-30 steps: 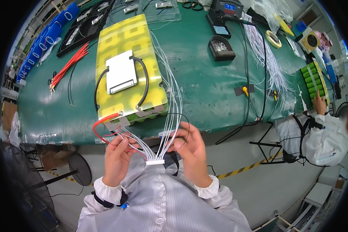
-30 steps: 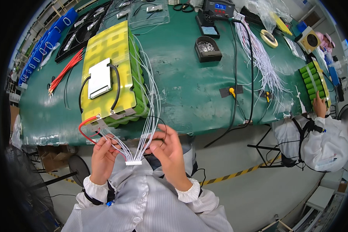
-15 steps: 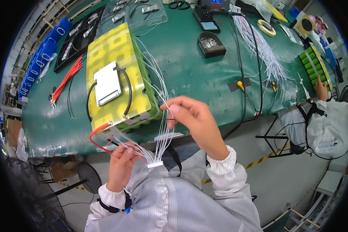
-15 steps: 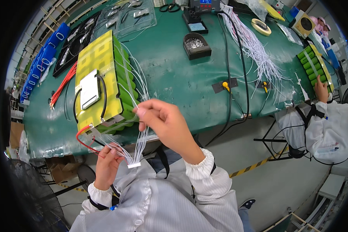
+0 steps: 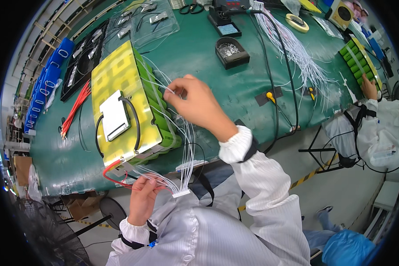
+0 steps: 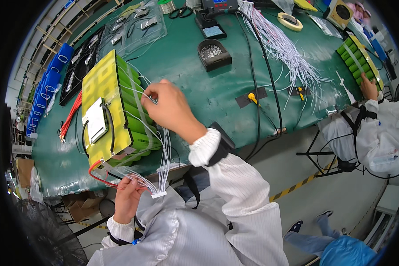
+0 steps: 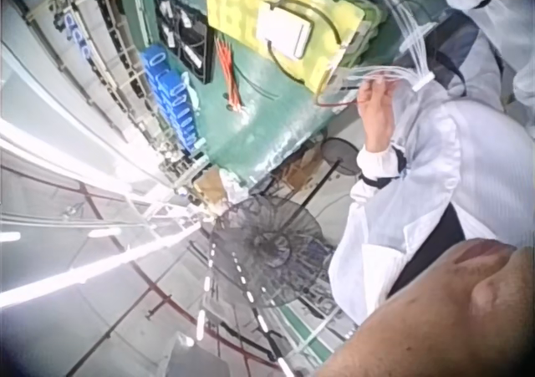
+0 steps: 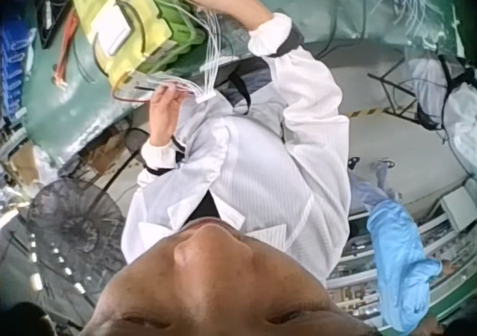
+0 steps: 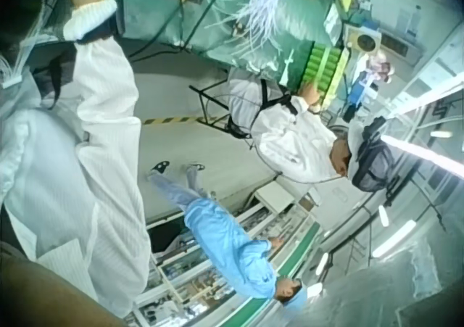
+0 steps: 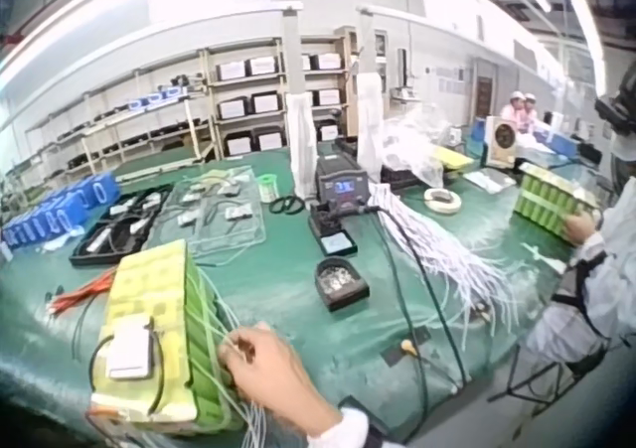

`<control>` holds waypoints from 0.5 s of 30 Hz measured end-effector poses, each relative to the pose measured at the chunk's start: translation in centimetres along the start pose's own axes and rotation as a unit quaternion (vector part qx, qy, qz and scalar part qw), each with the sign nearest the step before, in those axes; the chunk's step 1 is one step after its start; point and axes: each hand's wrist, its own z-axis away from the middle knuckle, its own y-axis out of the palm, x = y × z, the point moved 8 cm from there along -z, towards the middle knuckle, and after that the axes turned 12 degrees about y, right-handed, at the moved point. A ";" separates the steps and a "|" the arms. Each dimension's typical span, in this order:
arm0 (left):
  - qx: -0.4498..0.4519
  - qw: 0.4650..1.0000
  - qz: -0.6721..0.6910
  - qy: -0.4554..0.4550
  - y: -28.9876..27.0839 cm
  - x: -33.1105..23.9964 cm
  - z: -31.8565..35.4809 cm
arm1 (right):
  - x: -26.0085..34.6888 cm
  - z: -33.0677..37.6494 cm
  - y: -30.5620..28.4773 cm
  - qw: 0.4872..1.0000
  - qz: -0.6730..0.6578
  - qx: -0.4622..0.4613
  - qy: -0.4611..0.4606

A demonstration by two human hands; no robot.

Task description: Soldering wires and components to a battery pack at an industrial workbench.

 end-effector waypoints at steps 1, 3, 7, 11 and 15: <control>0.001 1.000 0.003 -0.002 0.0 0.0 0.2 | 0.3 0.3 -1.0 0.996 -0.067 -0.040 -0.033; -0.001 1.000 0.002 0.003 0.0 -0.2 0.1 | 0.2 0.0 -1.4 0.995 -0.081 -0.041 -0.041; 0.007 1.000 -0.004 0.007 0.3 -0.4 -0.1 | -2.0 -2.3 0.5 0.997 -0.075 0.019 0.020; 0.014 1.000 0.006 0.007 0.4 -0.2 -0.1 | -2.1 -4.5 2.3 0.998 -0.013 0.055 0.004; 0.016 1.000 0.022 0.011 0.1 0.0 0.0 | -0.5 -5.4 2.7 0.997 0.015 0.076 0.008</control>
